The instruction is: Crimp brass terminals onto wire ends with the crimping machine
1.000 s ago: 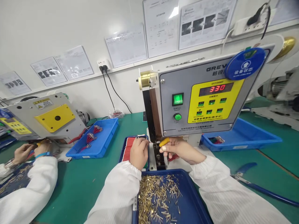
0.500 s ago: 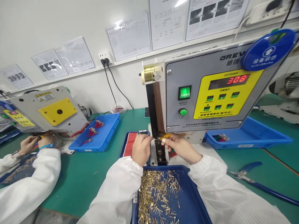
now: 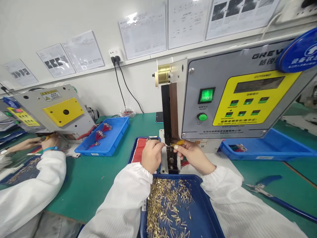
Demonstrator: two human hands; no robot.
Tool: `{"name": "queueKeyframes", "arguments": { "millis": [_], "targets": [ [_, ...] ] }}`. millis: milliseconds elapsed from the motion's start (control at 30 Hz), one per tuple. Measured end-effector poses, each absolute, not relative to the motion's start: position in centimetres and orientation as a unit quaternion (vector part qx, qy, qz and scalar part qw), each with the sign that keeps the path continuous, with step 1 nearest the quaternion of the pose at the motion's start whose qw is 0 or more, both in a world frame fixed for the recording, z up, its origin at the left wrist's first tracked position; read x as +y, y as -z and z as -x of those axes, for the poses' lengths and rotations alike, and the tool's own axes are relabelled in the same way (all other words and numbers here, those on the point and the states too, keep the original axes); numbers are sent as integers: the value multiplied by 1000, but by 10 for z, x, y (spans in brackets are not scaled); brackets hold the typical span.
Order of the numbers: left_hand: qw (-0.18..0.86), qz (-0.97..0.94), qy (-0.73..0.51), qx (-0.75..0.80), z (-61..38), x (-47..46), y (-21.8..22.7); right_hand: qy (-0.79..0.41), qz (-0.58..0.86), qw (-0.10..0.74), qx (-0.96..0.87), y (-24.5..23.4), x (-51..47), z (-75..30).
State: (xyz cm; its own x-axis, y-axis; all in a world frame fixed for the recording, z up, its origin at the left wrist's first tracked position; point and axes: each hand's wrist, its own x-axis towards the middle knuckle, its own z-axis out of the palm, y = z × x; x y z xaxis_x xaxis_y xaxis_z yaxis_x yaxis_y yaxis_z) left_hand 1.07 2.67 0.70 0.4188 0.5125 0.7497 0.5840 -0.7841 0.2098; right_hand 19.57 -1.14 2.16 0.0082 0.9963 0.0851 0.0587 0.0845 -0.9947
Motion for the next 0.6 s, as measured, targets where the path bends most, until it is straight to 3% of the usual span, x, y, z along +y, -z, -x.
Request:
{"name": "queueKeyframes", "arguments": {
  "millis": [600],
  "targets": [
    [45, 840, 436, -319, -11, 26, -7, -474, 482, 514, -528, -25, -12, -197]
  ]
}}
